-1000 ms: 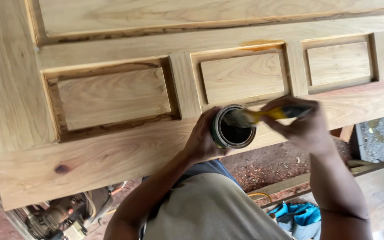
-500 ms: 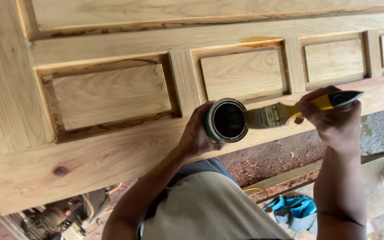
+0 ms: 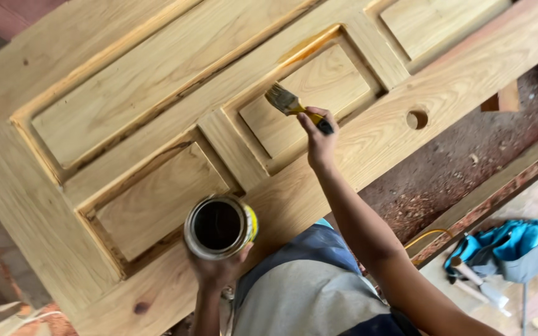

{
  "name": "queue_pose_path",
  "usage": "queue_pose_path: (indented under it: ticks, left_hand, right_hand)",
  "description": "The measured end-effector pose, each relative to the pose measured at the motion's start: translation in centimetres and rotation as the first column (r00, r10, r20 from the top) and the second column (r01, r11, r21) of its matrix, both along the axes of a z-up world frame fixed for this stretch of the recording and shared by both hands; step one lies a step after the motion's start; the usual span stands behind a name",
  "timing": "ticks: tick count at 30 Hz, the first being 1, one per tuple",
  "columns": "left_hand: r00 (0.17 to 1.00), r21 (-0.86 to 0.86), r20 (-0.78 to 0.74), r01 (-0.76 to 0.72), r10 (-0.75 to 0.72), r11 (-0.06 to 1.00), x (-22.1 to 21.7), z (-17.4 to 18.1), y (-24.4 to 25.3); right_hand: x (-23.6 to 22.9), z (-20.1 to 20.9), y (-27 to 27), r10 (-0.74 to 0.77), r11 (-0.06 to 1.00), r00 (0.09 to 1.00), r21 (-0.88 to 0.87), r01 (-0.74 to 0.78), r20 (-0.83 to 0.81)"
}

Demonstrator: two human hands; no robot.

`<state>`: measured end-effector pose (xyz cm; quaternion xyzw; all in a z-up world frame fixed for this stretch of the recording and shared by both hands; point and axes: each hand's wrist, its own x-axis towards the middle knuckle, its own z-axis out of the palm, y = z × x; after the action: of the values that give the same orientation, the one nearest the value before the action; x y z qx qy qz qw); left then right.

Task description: The person applies a liquid coating to the recessed panels and frame of a wooden door using a brush, frequently dipping the brush into a metal can.

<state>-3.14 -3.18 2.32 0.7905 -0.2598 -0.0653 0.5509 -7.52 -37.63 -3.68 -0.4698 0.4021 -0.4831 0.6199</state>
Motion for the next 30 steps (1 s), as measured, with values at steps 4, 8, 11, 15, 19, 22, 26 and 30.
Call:
queue_pose_path:
  ticks: [4,8,11,15,19,22,26,30]
  left_hand:
    - [0.968,0.156,0.237,-0.117,0.078,0.981,0.3,-0.6,4.1]
    - [0.96,0.175,0.264,-0.139,0.089,0.975,0.1,0.1,5.8]
    - [0.965,0.173,0.2,-0.203,0.167,0.964,-0.6,-0.1,6.3]
    - [0.967,0.241,0.217,-0.189,0.137,0.952,-0.6,-1.0,7.0]
    - [0.929,0.31,0.36,-0.202,0.082,0.929,-0.2,-1.7,7.1]
    - [0.91,0.312,0.41,-0.211,0.069,0.926,-0.4,-2.7,8.0]
    - [0.837,0.358,0.547,-0.258,0.022,0.898,-0.3,-4.3,8.7]
    - [0.906,0.312,0.422,-0.166,0.02,0.936,0.0,-1.1,6.3]
  right_hand:
    - [1.4,-0.3,0.8,0.003,1.0,0.998,-0.003,-0.003,0.061]
    - [2.2,-0.7,1.0,-0.007,1.0,0.998,0.014,0.007,0.057]
    - [3.0,-0.6,1.0,-0.074,0.995,0.997,-0.06,0.075,0.022]
    - [5.2,-0.7,3.4,0.169,0.969,0.984,-0.17,-0.178,-0.062]
    - [5.5,-1.1,0.7,0.158,0.977,0.951,-0.098,-0.189,-0.265]
    - [4.4,-0.6,-2.3,-0.14,0.969,0.97,-0.228,0.093,-0.199]
    - [5.4,-1.5,0.9,0.136,0.934,0.987,-0.322,-0.157,-0.089]
    - [4.0,0.4,-2.0,0.261,0.962,0.935,-0.015,-0.272,-0.241]
